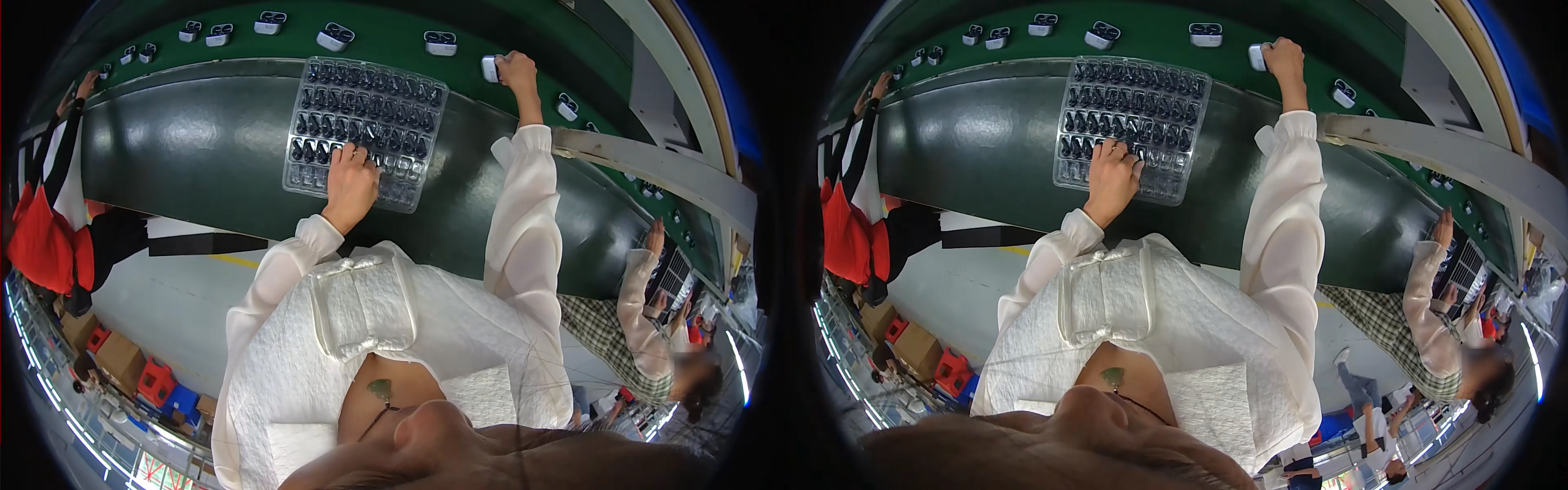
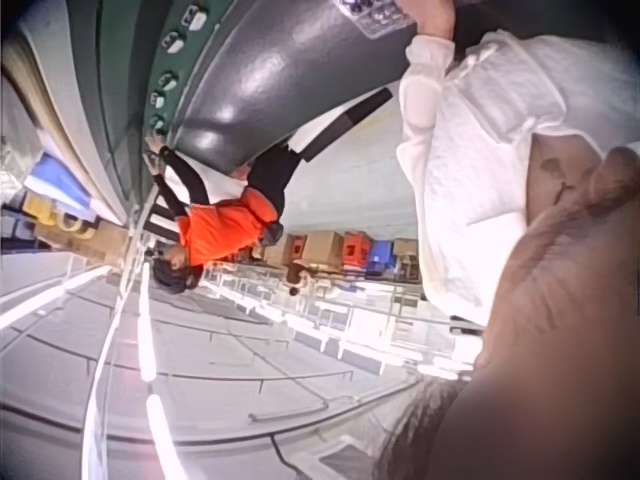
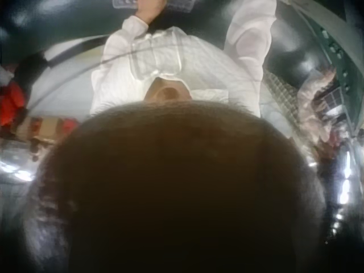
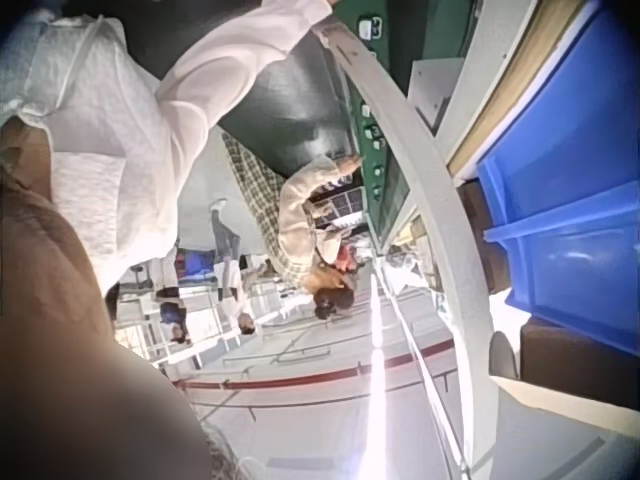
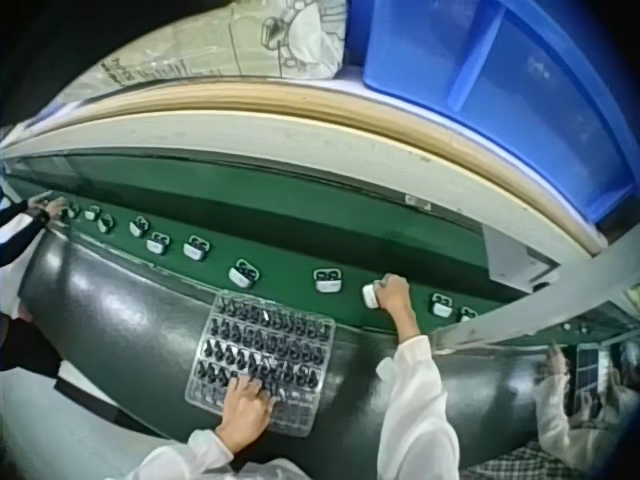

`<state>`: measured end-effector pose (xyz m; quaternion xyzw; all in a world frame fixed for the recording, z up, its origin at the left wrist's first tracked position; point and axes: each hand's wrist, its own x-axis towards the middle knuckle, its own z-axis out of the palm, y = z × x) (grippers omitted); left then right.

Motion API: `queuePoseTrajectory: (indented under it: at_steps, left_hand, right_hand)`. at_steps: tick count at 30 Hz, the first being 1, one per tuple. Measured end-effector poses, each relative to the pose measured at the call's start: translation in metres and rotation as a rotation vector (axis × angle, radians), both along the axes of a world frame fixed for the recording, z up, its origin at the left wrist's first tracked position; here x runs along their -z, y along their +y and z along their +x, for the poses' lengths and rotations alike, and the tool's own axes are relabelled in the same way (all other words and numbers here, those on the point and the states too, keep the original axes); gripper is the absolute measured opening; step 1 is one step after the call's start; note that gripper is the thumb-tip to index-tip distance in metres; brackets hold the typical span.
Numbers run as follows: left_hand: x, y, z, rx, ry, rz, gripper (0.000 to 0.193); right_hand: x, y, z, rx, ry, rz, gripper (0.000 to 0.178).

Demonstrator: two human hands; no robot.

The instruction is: Placing small electronic components from a grid tray into bins on a moving conveyor belt.

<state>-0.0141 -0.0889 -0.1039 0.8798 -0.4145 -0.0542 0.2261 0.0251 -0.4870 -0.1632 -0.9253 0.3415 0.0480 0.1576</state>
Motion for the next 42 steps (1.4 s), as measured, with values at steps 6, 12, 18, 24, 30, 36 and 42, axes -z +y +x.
queuePoseTrajectory:
  at_steps: [6, 12, 18, 24, 30, 36, 42]
  left_hand:
    - [-0.005, 0.000, -0.001, -0.008, -0.010, 0.041, 0.015]
    - [0.001, -0.001, -0.002, -0.113, 0.087, 0.038, 0.017]
    - [0.006, 0.004, -0.007, -0.091, -0.050, -0.034, 0.017]
    - [0.002, 0.005, -0.005, -0.064, -0.111, -0.020, 0.016]
    - [-0.001, 0.002, 0.001, -0.009, -0.124, 0.015, 0.014]
    - [-0.001, 0.013, 0.002, -0.030, -0.123, -0.045, 0.012]
    - [-0.004, 0.036, 0.016, -0.126, -0.100, -0.141, 0.014]
  right_hand:
    - [-0.016, 0.017, 0.002, 0.026, -0.097, -0.047, 0.034]
    - [-0.027, 0.033, 0.005, 0.065, -0.143, -0.115, 0.032]
    - [-0.031, 0.051, -0.025, 0.154, -0.471, 0.294, 0.024]
    - [-0.048, 0.197, -0.119, 0.138, -0.732, 0.917, 0.012]
    - [-0.044, 0.294, -0.137, 0.179, -0.596, 0.455, 0.015]
    - [-0.037, 0.308, -0.128, -0.027, -0.564, 0.038, 0.015]
    - [-0.039, 0.307, -0.127, -0.039, -0.458, -0.040, 0.019]
